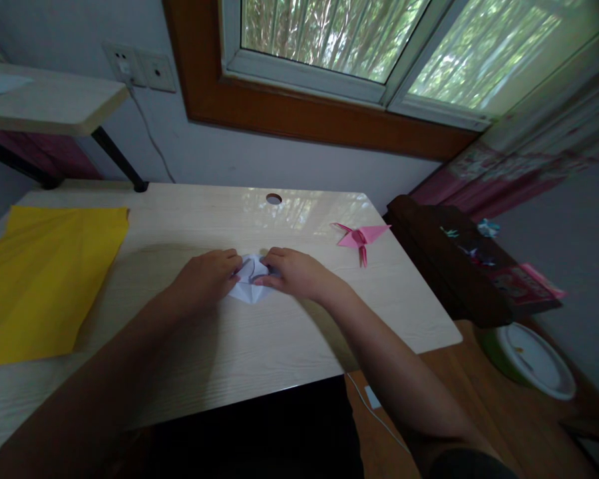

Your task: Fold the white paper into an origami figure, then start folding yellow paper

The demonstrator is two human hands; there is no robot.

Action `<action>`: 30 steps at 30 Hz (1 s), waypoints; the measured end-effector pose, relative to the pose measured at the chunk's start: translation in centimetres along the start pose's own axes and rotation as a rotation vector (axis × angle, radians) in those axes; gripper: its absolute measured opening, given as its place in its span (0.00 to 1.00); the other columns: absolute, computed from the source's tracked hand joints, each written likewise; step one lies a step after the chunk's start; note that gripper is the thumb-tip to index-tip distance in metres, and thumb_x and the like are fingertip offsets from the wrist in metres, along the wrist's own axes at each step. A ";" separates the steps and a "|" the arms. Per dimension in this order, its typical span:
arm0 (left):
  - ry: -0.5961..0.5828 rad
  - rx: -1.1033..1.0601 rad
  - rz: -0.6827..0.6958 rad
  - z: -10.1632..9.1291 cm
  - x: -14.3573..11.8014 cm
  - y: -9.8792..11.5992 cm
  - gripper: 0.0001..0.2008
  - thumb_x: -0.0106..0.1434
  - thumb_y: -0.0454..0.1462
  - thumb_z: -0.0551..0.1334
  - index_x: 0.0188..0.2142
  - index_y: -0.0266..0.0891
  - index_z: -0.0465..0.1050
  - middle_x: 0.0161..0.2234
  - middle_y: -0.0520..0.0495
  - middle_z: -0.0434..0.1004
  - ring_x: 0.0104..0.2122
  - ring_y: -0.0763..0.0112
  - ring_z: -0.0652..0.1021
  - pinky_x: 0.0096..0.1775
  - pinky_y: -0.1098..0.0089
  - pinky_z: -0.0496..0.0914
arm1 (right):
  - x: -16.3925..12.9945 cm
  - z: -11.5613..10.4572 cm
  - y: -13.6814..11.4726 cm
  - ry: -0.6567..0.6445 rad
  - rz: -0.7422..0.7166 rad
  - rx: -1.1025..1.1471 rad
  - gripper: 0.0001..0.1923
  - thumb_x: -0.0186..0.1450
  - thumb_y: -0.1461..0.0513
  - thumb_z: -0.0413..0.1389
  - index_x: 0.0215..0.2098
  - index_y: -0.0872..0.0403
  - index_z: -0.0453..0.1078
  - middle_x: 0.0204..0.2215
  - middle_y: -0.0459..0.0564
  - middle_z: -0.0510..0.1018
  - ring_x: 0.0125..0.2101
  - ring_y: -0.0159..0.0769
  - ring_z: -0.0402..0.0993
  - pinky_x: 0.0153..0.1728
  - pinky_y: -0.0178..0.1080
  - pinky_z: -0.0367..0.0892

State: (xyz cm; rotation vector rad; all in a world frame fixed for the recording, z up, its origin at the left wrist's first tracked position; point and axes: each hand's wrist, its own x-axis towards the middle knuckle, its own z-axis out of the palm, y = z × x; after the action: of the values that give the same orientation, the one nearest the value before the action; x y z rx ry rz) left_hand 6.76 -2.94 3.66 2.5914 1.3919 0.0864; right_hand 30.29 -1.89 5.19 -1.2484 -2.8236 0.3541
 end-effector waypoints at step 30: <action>-0.015 0.033 -0.111 -0.4 -0.6 1.3 0.07 0.68 0.41 0.60 0.36 0.43 0.74 0.38 0.46 0.76 0.36 0.61 0.76 0.30 0.66 0.61 | -0.4 0.5 -1.0 -0.004 0.102 -0.200 0.08 0.70 0.61 0.57 0.46 0.53 0.74 0.43 0.54 0.79 0.41 0.43 0.74 0.40 0.42 0.67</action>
State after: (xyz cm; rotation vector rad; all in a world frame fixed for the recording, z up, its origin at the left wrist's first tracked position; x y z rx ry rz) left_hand 7.44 -4.07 4.37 2.5294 1.5407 0.0274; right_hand 29.78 -2.88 4.98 -1.4327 -2.8643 0.0779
